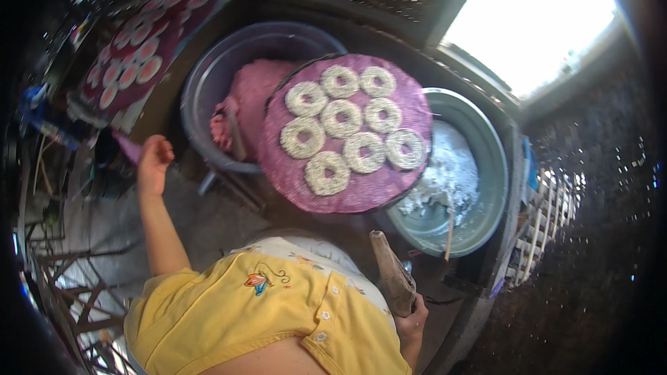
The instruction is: The person uses a wooden press to shape white dough into ring forms on a pink mat. They repeatedly scoop dough, press it into the mold, and place the formed rings onto the mat. A second person is visible in the background working at another station.
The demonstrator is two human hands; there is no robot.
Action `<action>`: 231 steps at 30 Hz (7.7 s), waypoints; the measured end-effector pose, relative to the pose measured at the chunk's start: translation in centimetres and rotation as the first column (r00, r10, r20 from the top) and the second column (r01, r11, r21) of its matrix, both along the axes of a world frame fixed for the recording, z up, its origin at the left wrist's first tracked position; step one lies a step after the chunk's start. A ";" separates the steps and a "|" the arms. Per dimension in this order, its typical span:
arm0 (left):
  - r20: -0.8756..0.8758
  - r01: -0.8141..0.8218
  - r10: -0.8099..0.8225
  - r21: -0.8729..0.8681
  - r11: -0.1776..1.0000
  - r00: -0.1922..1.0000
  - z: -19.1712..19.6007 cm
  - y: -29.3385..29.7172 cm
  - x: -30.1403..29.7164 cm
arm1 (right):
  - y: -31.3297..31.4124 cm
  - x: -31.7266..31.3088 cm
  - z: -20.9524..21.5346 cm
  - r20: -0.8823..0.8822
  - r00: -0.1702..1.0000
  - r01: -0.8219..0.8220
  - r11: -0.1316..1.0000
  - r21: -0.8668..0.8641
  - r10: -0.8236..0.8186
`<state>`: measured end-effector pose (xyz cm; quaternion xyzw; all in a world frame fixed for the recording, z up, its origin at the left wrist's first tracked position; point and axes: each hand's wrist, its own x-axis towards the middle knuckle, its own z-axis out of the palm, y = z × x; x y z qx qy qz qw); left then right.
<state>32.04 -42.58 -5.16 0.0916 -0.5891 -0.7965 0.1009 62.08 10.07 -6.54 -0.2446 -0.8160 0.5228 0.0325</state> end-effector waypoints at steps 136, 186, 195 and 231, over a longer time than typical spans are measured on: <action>-0.202 0.103 -0.344 -0.714 0.693 0.917 8.1 -12.4 -4.1 | -22.8 -37.5 16.8 0.410 0.432 -0.901 0.365 0.234 0.803; 0.040 0.116 -0.413 -0.981 0.159 0.910 11.3 0.1 -6.8 | -30.9 -35.1 21.8 -0.055 0.016 0.293 0.048 0.955 0.998; -0.271 0.250 -0.425 -0.502 0.828 0.864 12.4 -4.0 -6.9 | -24.7 -34.3 23.9 -0.522 0.435 -0.146 0.630 0.763 0.734; -0.323 0.437 -0.413 0.001 0.900 0.851 8.8 -2.5 -8.7 | -30.2 -33.0 15.6 -0.590 0.307 -0.108 0.643 0.758 0.747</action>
